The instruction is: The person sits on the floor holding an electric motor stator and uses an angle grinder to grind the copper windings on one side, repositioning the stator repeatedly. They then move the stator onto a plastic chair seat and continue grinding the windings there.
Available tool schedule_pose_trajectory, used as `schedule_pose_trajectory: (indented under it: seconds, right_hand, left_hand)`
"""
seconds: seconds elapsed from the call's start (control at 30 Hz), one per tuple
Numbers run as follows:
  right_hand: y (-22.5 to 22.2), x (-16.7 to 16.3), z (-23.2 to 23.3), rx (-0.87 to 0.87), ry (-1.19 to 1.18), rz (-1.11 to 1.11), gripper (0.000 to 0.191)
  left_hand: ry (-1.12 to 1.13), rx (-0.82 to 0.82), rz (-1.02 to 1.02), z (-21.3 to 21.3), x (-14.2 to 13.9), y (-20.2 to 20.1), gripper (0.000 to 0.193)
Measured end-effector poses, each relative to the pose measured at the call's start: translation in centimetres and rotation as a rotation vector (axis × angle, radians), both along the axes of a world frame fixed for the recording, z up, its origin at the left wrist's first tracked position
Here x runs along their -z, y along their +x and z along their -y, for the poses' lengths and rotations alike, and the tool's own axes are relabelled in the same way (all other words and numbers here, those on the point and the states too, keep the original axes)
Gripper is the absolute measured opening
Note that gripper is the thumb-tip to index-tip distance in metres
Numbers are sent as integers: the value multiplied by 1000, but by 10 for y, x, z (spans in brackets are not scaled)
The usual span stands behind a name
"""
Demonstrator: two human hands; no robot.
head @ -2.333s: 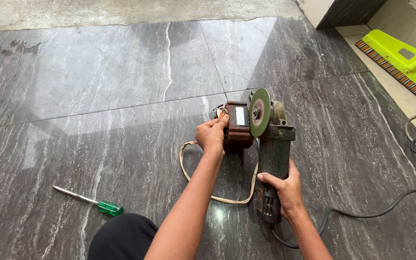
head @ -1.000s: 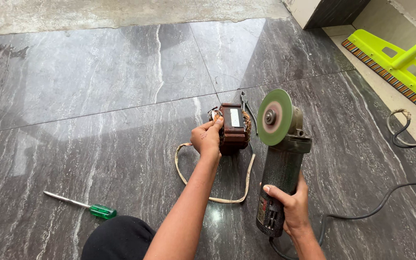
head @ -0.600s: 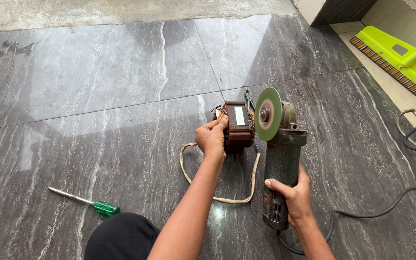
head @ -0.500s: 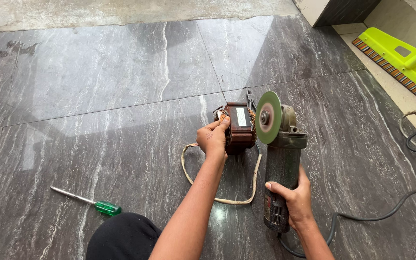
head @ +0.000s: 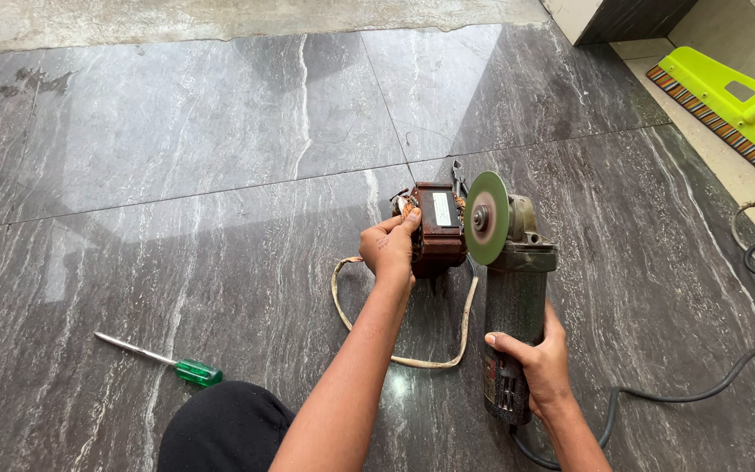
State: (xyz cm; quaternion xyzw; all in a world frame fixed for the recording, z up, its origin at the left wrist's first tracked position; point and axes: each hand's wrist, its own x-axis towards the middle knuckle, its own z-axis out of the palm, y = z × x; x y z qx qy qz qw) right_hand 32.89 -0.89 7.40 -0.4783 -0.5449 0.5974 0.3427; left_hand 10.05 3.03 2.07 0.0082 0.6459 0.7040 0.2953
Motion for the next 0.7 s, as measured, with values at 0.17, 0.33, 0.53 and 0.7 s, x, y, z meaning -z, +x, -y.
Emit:
schedule_pose_trajectory:
  seconds: [0.17, 0.33, 0.53, 0.7]
  right_hand:
    - [0, -2, 1, -1, -11, 4, 70]
    - [0, -1, 1, -9, -8, 34, 67]
    - [1, 2, 1, -15, 0, 48, 63]
    - [4, 5, 0, -10, -12, 50, 61]
  left_hand:
    - [1, 2, 0, 0, -1, 0, 26]
    - [1, 2, 2, 0, -1, 1, 27]
    - [-3, 11, 11, -1, 2, 0, 26]
    - [1, -22, -6, -3, 3, 2, 27]
